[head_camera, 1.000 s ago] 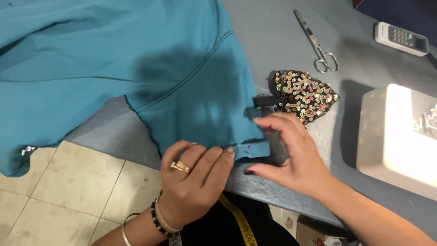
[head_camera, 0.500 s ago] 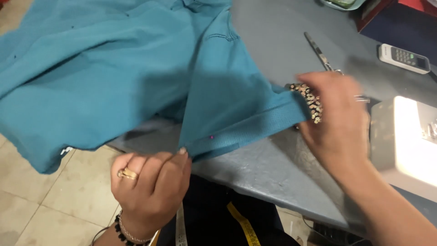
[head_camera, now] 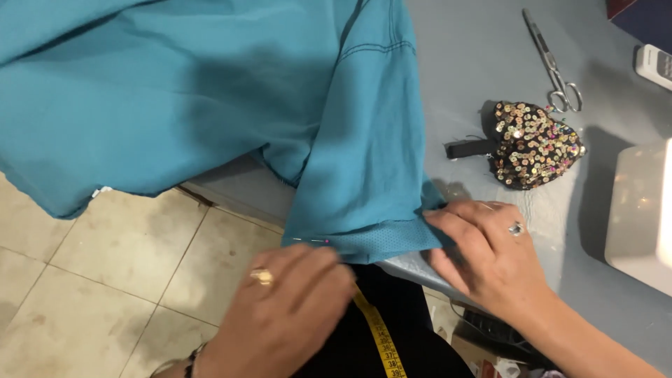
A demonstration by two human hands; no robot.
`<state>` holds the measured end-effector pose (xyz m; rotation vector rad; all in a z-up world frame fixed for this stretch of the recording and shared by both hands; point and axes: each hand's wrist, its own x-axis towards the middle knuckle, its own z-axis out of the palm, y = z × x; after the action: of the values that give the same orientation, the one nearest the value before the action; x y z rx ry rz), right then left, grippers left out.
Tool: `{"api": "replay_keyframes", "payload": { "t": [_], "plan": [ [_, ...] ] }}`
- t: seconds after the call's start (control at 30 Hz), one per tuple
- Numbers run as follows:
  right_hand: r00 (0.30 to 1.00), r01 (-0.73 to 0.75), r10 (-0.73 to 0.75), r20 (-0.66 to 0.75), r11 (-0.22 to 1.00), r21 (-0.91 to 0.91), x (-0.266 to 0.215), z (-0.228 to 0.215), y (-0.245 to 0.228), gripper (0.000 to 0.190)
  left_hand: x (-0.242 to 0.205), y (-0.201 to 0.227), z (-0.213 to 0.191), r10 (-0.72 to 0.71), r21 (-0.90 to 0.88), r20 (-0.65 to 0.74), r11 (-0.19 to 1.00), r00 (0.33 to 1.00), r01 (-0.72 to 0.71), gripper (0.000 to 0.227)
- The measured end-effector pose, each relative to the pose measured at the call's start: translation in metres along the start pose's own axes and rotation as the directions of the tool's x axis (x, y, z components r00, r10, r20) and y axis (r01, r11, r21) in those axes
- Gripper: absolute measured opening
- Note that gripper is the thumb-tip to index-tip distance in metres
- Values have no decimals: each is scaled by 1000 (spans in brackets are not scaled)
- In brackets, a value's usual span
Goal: The person is folding the hem of a blue garment and securing it with pins from a pincushion.
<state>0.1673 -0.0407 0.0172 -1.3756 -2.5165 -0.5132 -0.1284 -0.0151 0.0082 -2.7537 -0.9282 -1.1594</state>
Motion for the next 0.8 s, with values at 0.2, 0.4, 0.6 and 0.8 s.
{"api": "replay_keyframes", "payload": {
  "t": [0.2,0.4,0.6,0.8],
  "plan": [
    [1000,-9,0,28,954,300,20,-14,-7,46,23,-2,23,-31,-203,79,978,996,47,24],
    [975,-107,35,219,940,325,27,0,0,31,18,-8,41,-102,-145,201,981,974,132,19],
    [974,-106,-25,226,829,549,24,8,17,29,23,-13,38,-115,-437,219,876,969,203,12],
    [951,-32,-226,210,604,797,30,2,32,15,22,-18,35,-97,-533,294,809,951,247,15]
  ]
}}
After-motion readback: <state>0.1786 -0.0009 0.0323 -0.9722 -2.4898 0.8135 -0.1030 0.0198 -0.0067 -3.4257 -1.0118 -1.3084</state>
